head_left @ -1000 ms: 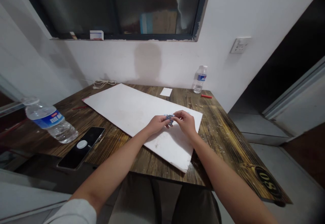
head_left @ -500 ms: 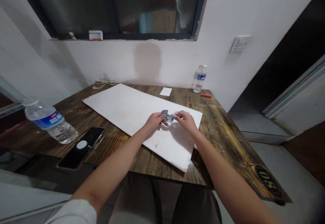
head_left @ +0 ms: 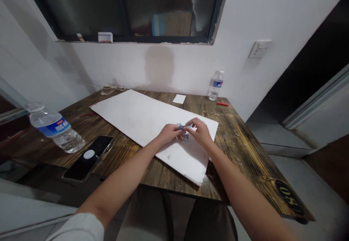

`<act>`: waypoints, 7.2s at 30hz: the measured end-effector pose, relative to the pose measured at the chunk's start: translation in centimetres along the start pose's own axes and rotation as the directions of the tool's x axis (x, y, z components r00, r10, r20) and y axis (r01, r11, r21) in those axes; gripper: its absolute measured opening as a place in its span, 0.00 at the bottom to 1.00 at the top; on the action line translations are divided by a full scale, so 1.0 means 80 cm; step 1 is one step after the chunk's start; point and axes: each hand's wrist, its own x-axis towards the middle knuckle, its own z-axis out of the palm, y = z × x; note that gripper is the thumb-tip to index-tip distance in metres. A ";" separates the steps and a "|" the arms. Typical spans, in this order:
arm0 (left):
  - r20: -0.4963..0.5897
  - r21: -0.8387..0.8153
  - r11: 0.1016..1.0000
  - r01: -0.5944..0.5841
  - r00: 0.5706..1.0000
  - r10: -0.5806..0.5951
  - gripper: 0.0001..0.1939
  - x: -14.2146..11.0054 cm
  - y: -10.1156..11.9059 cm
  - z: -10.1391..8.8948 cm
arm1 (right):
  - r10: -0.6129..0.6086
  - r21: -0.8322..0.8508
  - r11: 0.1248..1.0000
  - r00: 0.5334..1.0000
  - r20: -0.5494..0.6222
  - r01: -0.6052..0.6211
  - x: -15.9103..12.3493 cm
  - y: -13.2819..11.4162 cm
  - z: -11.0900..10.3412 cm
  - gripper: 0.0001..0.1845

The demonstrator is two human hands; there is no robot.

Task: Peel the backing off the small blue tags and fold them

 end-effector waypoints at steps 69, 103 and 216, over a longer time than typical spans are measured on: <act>-0.091 0.073 0.988 -0.136 0.986 0.142 0.13 -0.001 0.002 0.001 | -0.061 -0.177 0.981 0.990 0.124 0.083 0.001 0.005 -0.013 0.11; -0.001 0.029 0.975 -0.218 0.976 0.218 0.18 0.001 0.001 0.001 | 0.127 0.124 0.985 0.992 -0.021 -0.123 0.000 -0.004 -0.002 0.12; -0.167 0.427 0.902 -0.061 0.975 0.145 0.14 -0.005 0.002 -0.003 | 0.509 -0.525 0.810 0.759 0.406 -0.262 -0.004 0.002 -0.044 0.16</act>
